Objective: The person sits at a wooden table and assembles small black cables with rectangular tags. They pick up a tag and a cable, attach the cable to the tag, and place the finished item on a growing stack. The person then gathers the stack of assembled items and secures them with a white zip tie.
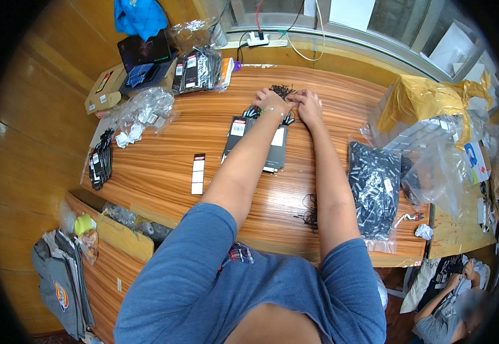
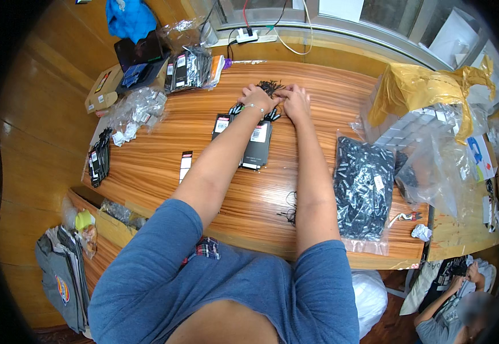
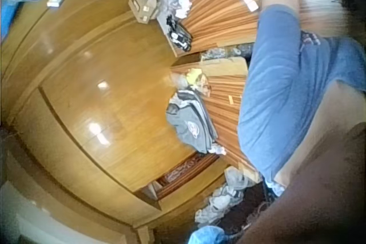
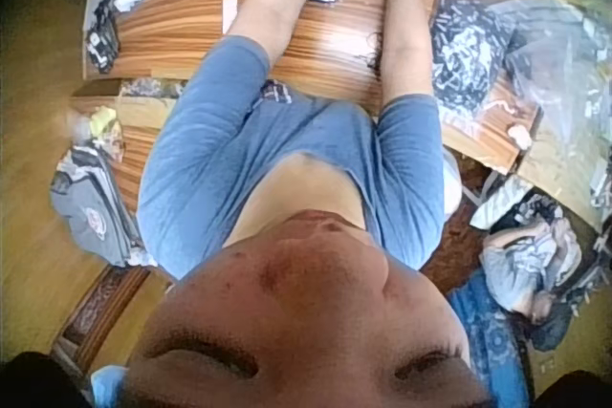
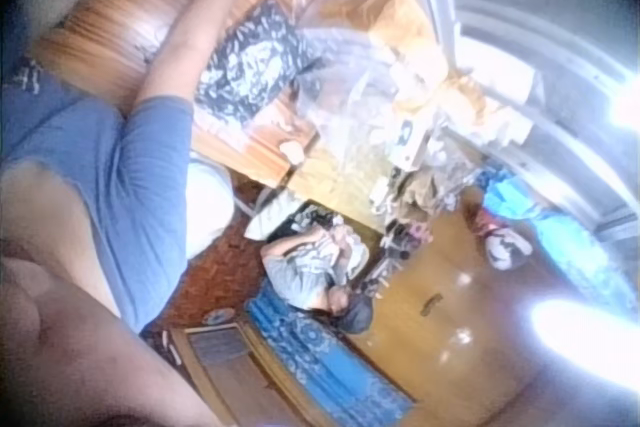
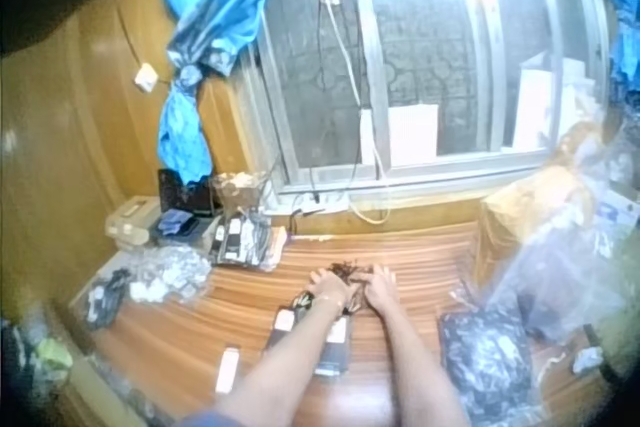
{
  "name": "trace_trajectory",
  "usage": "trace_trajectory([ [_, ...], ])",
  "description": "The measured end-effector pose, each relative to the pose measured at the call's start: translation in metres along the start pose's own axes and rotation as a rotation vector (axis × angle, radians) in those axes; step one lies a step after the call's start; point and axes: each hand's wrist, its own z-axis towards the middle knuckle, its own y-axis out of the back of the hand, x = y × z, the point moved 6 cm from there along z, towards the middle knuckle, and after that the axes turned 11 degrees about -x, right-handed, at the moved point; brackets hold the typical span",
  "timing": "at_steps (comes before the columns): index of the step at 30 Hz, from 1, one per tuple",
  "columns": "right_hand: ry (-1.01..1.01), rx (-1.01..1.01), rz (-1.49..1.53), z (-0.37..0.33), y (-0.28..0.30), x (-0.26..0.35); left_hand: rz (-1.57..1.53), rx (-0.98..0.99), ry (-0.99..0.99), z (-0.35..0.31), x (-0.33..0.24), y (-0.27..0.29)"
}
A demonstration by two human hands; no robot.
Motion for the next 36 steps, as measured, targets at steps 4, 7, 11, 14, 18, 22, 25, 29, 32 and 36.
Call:
trace_trajectory([
  [4,-0.015,-0.047,0.055,0.002,-0.001,-0.005,-0.118,-0.085,-0.061,0.007,0.006,-0.006],
  [7,-0.03,-0.063,0.076,0.001,-0.001,-0.009,-0.21,-0.167,-0.155,0.011,0.012,-0.004],
  [11,-0.036,-0.07,0.082,0.0,0.0,-0.011,-0.246,-0.177,-0.197,0.009,0.018,0.002],
  [14,-0.045,-0.072,0.103,0.0,0.001,-0.009,-0.24,-0.18,-0.194,0.006,0.023,0.005],
  [18,-0.039,-0.081,0.098,0.001,-0.002,-0.012,-0.194,-0.141,-0.212,0.008,0.025,-0.002],
  [22,-0.032,-0.096,0.114,0.001,-0.002,-0.014,-0.216,-0.076,-0.246,0.014,0.03,-0.006],
  [25,-0.033,-0.108,0.107,0.001,0.0,-0.016,-0.241,-0.162,-0.324,0.023,0.032,-0.007],
  [29,-0.035,-0.107,0.127,0.002,-0.003,-0.014,-0.52,0.01,-0.288,0.052,0.04,-0.02],
  [32,-0.025,-0.113,0.152,0.003,-0.005,-0.008,-0.971,0.303,-0.167,0.064,0.048,-0.037],
  [36,-0.03,-0.11,0.119,0.002,-0.001,-0.018,-0.922,0.346,-0.191,0.057,0.041,-0.029],
])
